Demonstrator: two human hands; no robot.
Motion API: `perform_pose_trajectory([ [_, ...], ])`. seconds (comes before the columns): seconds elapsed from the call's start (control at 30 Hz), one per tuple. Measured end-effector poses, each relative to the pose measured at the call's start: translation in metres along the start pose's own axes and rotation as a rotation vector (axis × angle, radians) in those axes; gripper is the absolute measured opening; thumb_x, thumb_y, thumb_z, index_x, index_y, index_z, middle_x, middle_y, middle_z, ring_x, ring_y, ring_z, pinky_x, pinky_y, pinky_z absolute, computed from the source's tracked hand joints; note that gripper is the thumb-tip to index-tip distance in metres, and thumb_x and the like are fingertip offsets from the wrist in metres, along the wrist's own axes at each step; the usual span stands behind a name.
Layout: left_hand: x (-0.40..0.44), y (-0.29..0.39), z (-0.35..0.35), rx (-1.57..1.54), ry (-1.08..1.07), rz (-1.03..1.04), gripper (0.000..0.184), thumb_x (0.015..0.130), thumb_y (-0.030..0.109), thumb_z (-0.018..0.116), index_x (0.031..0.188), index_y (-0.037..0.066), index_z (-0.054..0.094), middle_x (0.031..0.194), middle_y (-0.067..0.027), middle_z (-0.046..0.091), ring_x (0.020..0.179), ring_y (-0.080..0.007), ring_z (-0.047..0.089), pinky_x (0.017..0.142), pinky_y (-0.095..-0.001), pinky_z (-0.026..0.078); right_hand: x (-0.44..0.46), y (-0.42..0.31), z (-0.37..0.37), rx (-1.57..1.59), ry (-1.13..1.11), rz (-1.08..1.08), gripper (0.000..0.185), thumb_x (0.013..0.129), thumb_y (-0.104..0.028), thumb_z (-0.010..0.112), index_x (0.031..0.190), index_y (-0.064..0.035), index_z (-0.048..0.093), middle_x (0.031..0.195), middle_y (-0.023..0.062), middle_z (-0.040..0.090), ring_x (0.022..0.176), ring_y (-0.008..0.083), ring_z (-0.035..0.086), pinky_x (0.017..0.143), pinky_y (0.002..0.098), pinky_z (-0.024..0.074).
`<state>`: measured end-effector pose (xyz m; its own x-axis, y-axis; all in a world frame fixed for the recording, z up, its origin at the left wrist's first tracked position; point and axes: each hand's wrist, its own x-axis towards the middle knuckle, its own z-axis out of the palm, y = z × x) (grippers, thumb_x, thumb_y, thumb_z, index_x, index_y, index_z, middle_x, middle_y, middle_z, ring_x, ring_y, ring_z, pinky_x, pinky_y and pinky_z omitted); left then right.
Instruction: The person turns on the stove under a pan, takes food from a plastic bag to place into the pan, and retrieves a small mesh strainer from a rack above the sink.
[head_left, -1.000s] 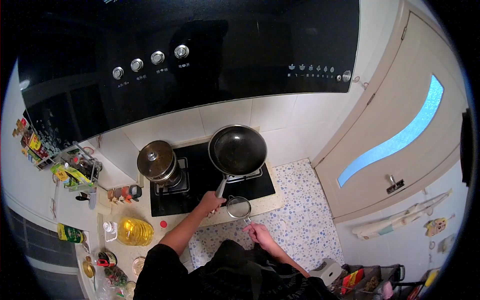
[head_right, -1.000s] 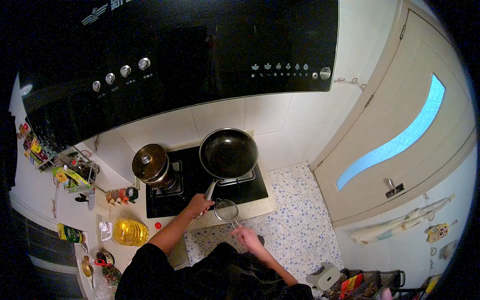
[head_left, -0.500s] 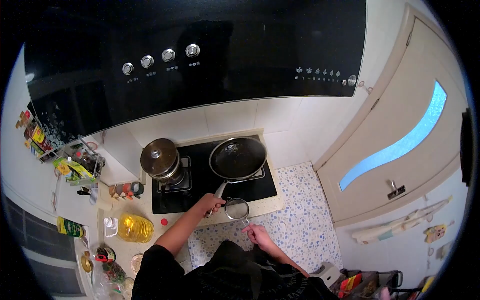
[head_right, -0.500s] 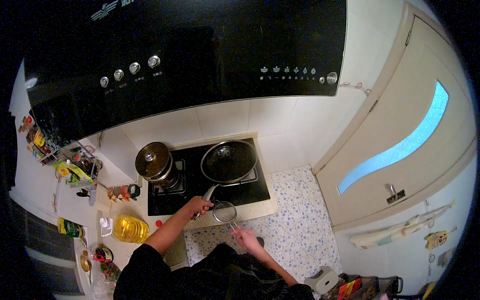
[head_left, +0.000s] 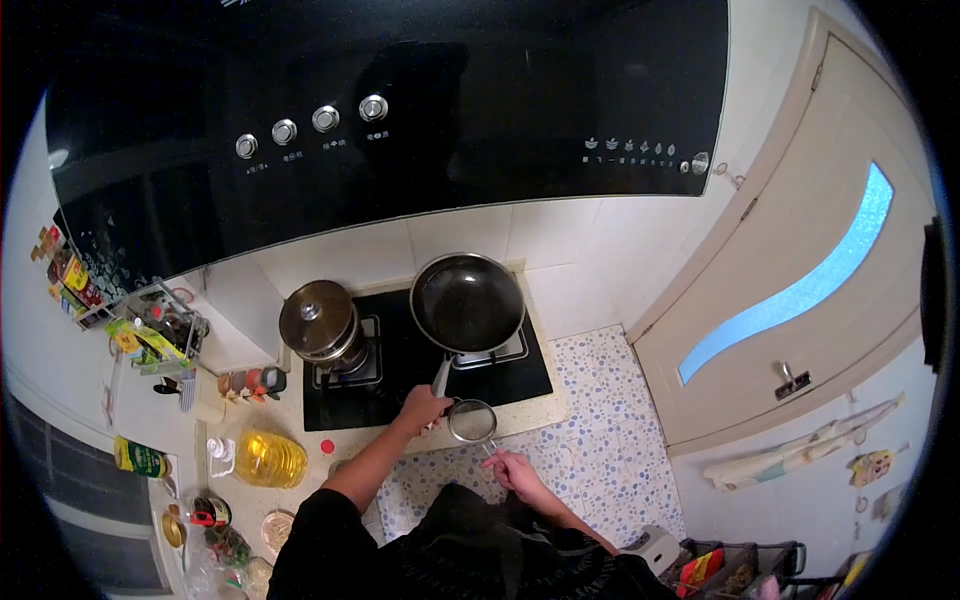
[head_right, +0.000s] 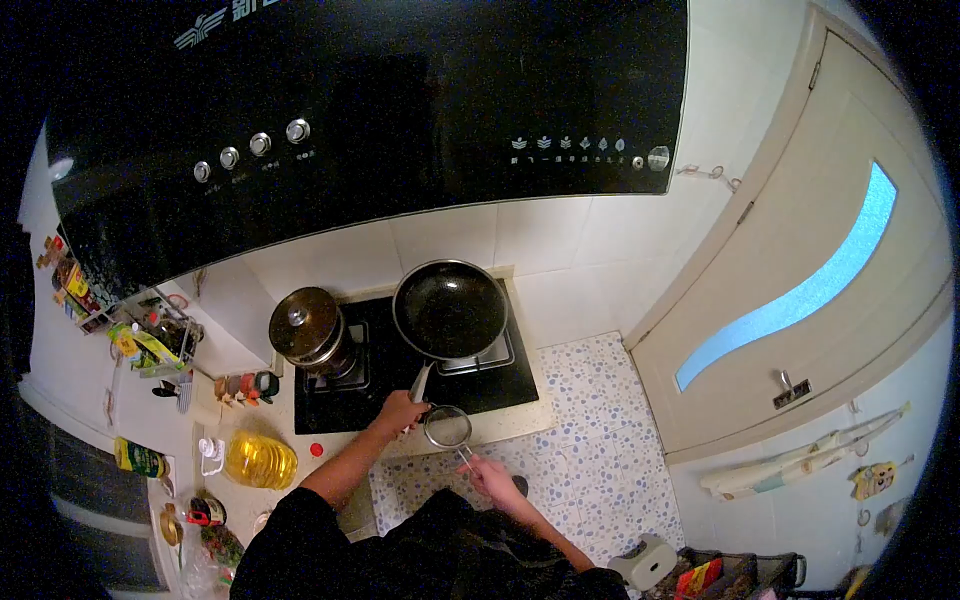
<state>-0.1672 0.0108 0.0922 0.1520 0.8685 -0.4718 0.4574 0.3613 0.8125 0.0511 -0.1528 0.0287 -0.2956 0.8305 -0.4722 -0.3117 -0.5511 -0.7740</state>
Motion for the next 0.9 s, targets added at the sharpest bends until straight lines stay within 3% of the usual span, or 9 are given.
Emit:
perform_pose_trajectory([
  [0.1, 0.01, -0.003, -0.007, 0.026, 0.018, -0.068, 0.032, 0.079, 0.026, 0.074, 0.067, 0.0, 0.059, 0.056, -0.01, 0.059, 0.042, -0.0198, 0.056, 0.041, -0.0357, 0.042, -0.001, -0.004, 0.001, 0.038, 0.022, 0.015, 0.04, 0.102, -0.028, 0.04, 0.096, 0.0023, 0.065, 0.057, -0.0048, 0.035, 0.046, 0.0072, 0.03, 0.043, 0.0249, 0.0223],
  [0.2, 0.014, 0.0, -0.018, -0.039, -0.062, -0.114, 0.033, 0.079, 0.027, 0.075, 0.066, 0.002, 0.057, 0.056, -0.0069, 0.057, 0.043, -0.0178, 0.054, 0.04, -0.0362, 0.041, 0.0, -0.007, 0.002, -0.003, 0.019, -0.002, 0.045, 0.104, -0.032, 0.038, 0.097, 0.0042, 0.063, 0.054, -0.0032, 0.037, 0.044, 0.0086, 0.028, 0.042, 0.0243, 0.0229],
  [0.3, -0.001, 0.019, -0.026, -0.096, -0.109, -0.247, 0.029, 0.081, 0.023, 0.074, 0.069, 0.003, 0.056, 0.056, -0.0033, 0.054, 0.043, -0.0136, 0.051, 0.038, -0.0331, 0.038, 0.007, -0.002, -0.002, 0.007, 0.01, 0.001, 0.045, 0.104, -0.032, 0.038, 0.098, 0.0043, 0.064, 0.054, -0.0031, 0.038, 0.044, 0.0086, 0.029, 0.042, 0.0242, 0.0235],
  [0.6, 0.005, -0.022, -0.018, -0.391, -0.309, -0.114, 0.017, 0.084, 0.012, 0.069, 0.076, 0.003, 0.057, 0.058, -0.0014, 0.053, 0.043, -0.0095, 0.047, 0.038, -0.0269, 0.035, 0.008, -0.006, -0.002, -0.006, 0.005, 0.014, 0.045, 0.104, -0.033, 0.038, 0.099, 0.0047, 0.064, 0.055, -0.0034, 0.037, 0.044, 0.0083, 0.029, 0.042, 0.0243, 0.0233],
  [0.73, 0.02, -0.041, 0.001, -0.327, -0.244, -0.042, 0.017, 0.087, 0.014, 0.067, 0.08, 0.004, 0.055, 0.057, -0.004, 0.051, 0.04, -0.0137, 0.045, 0.038, -0.033, 0.036, 0.008, -0.004, -0.003, -0.004, 0.009, 0.018, 0.046, 0.104, -0.033, 0.038, 0.1, 0.0051, 0.064, 0.055, -0.004, 0.037, 0.044, 0.0079, 0.029, 0.042, 0.0239, 0.0234],
  [0.9, 0.02, -0.035, 0.008, -0.034, -0.092, 0.081, 0.021, 0.084, 0.015, 0.066, 0.076, -0.002, 0.059, 0.058, -0.0086, 0.059, 0.043, -0.0167, 0.056, 0.04, -0.032, 0.042, 0.004, -0.004, -0.004, 0.015, 0.025, 0.017, 0.042, 0.102, -0.034, 0.041, 0.096, 0.0, 0.065, 0.056, -0.0053, 0.033, 0.045, 0.007, 0.027, 0.043, 0.0248, 0.0206],
])
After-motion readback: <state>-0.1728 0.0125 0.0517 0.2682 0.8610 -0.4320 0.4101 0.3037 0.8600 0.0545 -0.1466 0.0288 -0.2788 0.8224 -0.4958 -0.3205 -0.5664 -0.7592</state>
